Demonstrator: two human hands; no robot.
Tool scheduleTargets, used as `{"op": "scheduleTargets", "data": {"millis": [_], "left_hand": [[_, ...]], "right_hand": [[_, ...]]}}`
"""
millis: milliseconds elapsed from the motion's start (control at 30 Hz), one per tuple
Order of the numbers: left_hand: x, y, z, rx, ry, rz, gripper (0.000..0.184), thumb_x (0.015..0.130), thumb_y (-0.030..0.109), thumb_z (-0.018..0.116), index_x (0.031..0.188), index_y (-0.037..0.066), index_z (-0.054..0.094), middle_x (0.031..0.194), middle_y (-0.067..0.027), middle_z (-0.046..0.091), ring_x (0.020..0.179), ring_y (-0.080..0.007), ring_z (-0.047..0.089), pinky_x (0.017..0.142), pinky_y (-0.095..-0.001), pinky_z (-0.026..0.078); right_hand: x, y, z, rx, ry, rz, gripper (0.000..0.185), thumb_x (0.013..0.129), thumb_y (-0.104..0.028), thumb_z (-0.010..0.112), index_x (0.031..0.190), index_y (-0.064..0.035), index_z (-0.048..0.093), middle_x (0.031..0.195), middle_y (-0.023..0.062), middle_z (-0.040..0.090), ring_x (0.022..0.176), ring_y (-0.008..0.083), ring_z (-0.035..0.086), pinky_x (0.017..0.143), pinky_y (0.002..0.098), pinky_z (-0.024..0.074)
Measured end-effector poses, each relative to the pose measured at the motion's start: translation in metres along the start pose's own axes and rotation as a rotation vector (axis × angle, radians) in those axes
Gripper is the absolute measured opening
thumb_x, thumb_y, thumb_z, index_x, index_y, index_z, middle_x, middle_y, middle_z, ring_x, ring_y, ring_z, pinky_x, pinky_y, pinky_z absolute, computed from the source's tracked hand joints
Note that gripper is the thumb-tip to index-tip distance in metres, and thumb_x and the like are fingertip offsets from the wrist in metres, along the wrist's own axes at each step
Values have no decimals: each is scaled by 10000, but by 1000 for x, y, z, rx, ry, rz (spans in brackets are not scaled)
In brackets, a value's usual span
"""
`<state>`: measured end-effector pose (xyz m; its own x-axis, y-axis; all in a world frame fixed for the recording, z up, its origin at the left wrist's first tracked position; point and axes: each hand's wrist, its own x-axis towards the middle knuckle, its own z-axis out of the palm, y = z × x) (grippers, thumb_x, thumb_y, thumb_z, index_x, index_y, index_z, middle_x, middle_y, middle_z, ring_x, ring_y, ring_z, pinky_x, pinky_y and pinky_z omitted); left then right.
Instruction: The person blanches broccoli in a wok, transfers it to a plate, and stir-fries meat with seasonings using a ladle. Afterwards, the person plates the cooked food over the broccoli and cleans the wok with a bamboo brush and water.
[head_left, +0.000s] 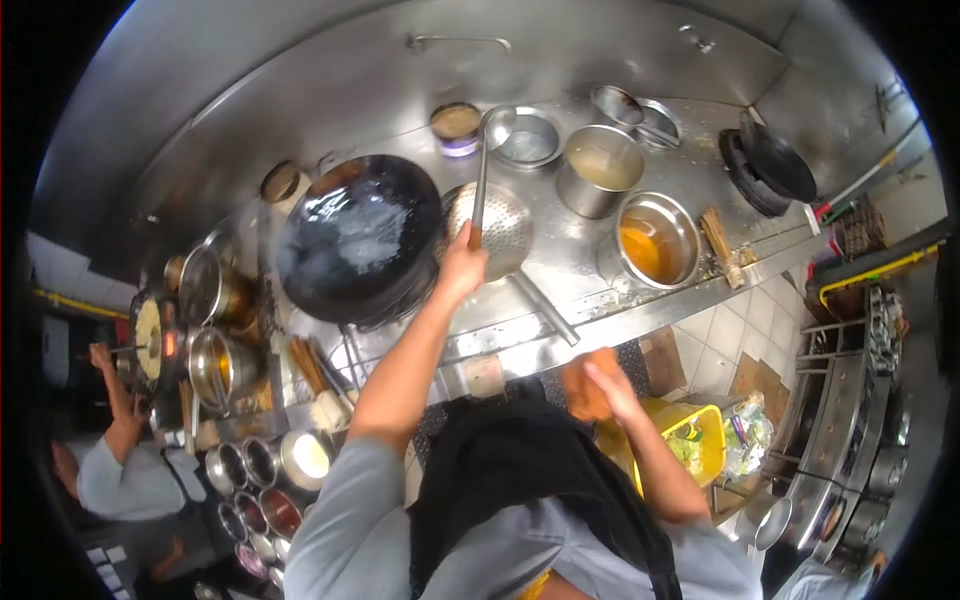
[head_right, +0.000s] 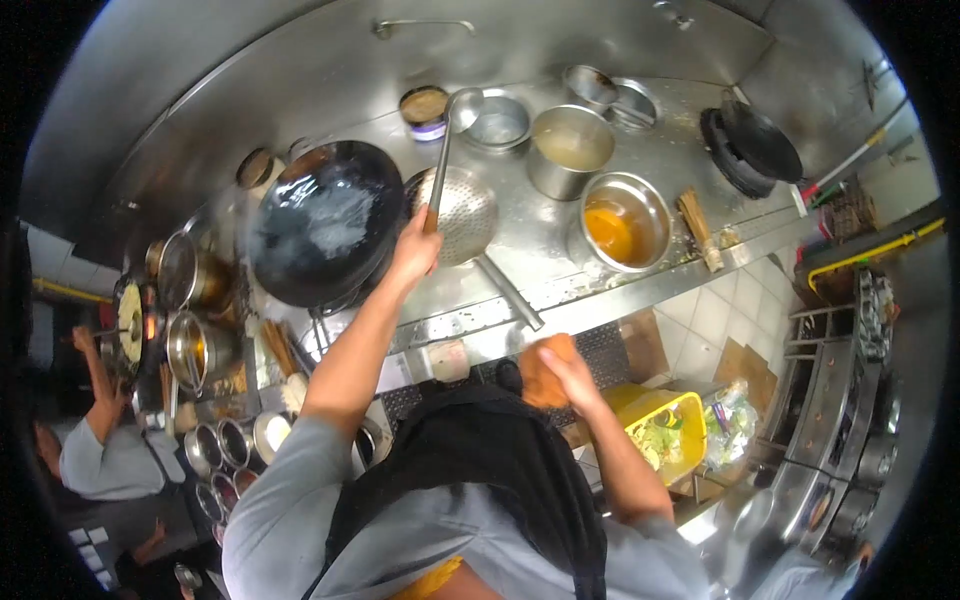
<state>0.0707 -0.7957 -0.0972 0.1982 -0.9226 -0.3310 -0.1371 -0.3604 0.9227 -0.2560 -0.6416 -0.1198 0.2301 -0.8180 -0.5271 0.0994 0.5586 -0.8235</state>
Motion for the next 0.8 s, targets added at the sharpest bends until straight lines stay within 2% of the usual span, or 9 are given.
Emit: {"op": "scheduleTargets", "data": {"millis": [67,133,167,233,267,300,333,600,800], "left_hand": [[62,1,39,194,34,-4,785,859,94,523,1578,143,212,699,-121,634,465,-219,556,427,-385,460],[108,1,75,119,80,-78,571,863,88,510,1431,64,451,693,-118,612,460,-218,541,410,-377,439],[133,3,88,113,68,-72,571,863,88,510,1431,64,451,693,-118,612,460,-218,541,410,-377,439],[163,11,104,-703,-195,-418,180,872,83,512,1029,30,580,654,-73,551,481,-185,518,410,-336,400],[166,12,108,-709,-195,-422,180,872,83,512,1029,30,580,654,-73,551,481,-185,518,410,-336,400],[163,22,108,-1060,-244,-444,33,882,81,524,910,64,522,666,-43,533,513,-152,519,445,-298,402],[159,30,107,-1411,-290,-455,126,893,79,537,792,99,464,679,-14,514,545,-118,520,479,-260,404],[39,30,34,-1648,-588,-332,36,904,80,536,917,49,524,736,-7,504,549,-91,498,439,-242,384],[-94,47,-55,-1506,-465,-242,152,934,99,573,1085,86,580,742,1,517,522,-71,464,403,-226,327]], "right_hand": [[-42,21,-64,80,189,-9,441,937,-296,691,1255,-22,556,1084,88,649,927,188,653,807,313,546],[-89,23,-85,230,389,-21,466,940,-314,674,1269,-11,542,1147,113,644,993,214,659,818,369,558],[-107,23,-84,280,462,-63,468,944,-323,668,1269,-14,536,1121,116,648,958,227,666,808,376,567],[-127,32,-80,320,537,-102,469,947,-332,662,1269,-18,529,1095,119,653,923,241,674,798,383,575],[-133,40,-80,389,566,-70,491,947,-344,659,1281,-13,518,1119,124,646,950,243,668,808,385,573],[-133,45,-81,457,591,-40,513,947,-357,656,1293,-9,507,1143,129,640,976,246,663,818,387,570],[-131,49,-82,453,588,-40,513,947,-357,656,1293,-9,507,1143,129,640,976,246,663,818,387,570],[-57,22,-82,123,310,-16,429,962,-320,642,1240,-10,536,1083,91,611,935,194,623,805,348,537],[-13,16,-72,95,177,-100,472,956,-343,651,1276,-27,508,1107,93,619,960,219,645,797,368,557]]}}
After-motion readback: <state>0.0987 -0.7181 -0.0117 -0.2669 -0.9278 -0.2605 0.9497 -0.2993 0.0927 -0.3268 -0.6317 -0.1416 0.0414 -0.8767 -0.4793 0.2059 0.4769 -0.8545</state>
